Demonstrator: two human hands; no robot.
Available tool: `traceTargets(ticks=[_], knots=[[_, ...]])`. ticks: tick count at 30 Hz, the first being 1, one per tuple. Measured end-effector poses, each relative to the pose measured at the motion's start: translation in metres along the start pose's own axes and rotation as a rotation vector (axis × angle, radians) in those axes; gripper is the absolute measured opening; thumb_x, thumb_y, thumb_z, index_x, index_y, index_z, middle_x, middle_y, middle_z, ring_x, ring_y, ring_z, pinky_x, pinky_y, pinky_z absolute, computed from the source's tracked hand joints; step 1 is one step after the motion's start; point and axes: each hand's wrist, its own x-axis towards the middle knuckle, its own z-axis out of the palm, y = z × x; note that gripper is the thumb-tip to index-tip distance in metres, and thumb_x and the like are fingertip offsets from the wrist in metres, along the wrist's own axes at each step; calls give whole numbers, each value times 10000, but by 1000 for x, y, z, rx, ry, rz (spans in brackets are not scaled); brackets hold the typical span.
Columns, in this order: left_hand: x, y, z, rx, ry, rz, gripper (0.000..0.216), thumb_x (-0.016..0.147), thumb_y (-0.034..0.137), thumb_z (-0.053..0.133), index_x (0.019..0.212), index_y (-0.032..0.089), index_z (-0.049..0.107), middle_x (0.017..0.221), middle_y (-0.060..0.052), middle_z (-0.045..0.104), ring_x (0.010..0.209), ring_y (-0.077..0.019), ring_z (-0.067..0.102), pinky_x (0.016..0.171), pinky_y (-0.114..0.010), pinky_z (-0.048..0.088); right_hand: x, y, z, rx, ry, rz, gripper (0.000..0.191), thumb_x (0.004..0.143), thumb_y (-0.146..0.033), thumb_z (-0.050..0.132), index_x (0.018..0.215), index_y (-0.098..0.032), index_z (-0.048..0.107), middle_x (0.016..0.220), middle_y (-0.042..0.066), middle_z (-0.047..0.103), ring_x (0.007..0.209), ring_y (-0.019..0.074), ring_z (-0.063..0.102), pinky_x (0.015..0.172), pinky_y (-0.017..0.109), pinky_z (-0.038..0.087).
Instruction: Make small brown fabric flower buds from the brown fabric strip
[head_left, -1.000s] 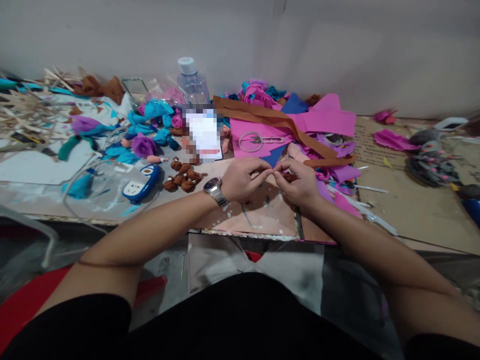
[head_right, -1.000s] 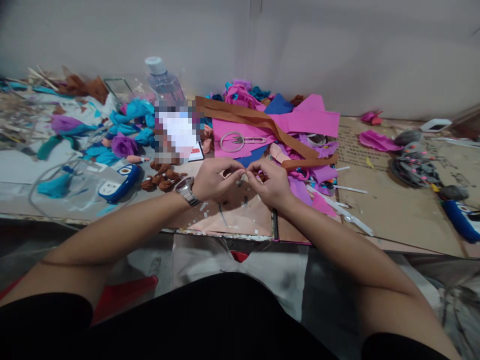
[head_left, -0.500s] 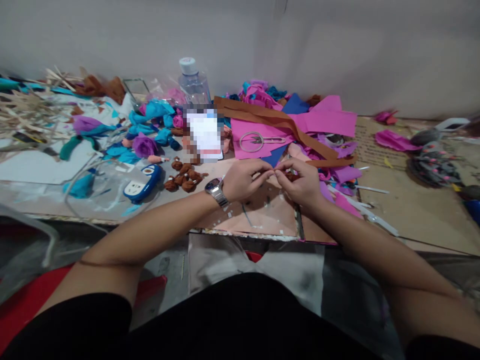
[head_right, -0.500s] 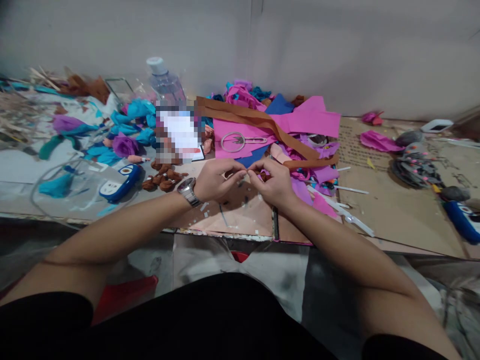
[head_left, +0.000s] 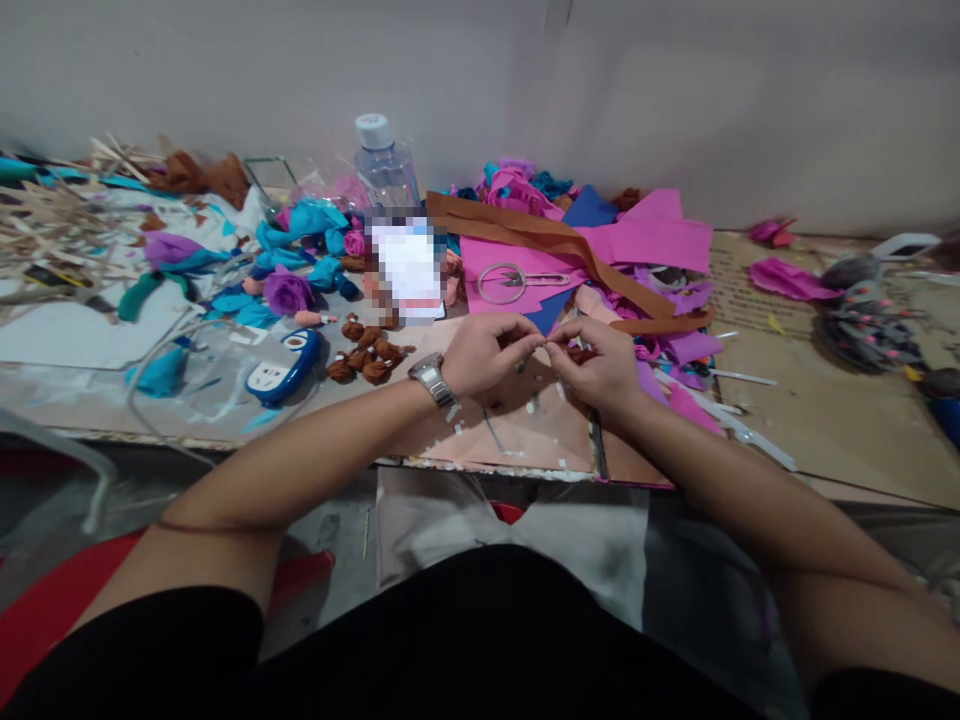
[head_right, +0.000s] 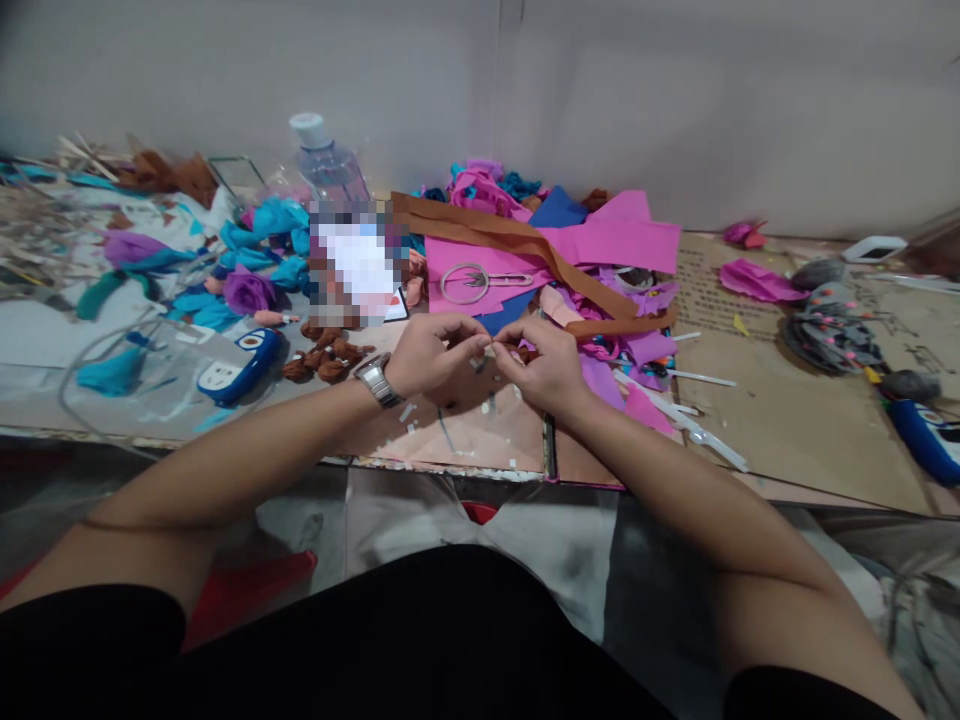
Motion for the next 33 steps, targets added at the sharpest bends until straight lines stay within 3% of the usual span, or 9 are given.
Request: traceTargets(ticks=[29, 33], knots=[[-2, 2, -2, 37, 7, 66, 277, 1001, 407, 703, 985, 167, 840, 807, -49, 795, 664, -135, 634, 653, -264, 486, -1, 1, 1, 38, 21, 39, 66, 933, -315, 774, 918, -252, 788, 849, 23, 798, 756, 207, 720, 668, 338, 548], [-1, 3, -3, 22, -8, 55, 276, 1003, 405, 689, 978, 170, 833, 813, -44, 791, 663, -134, 626, 637, -261, 464, 0, 0, 1, 16, 15, -1, 94, 960, -357, 762, 950, -268, 790, 883, 29, 807, 800, 223, 733, 739, 375, 580]])
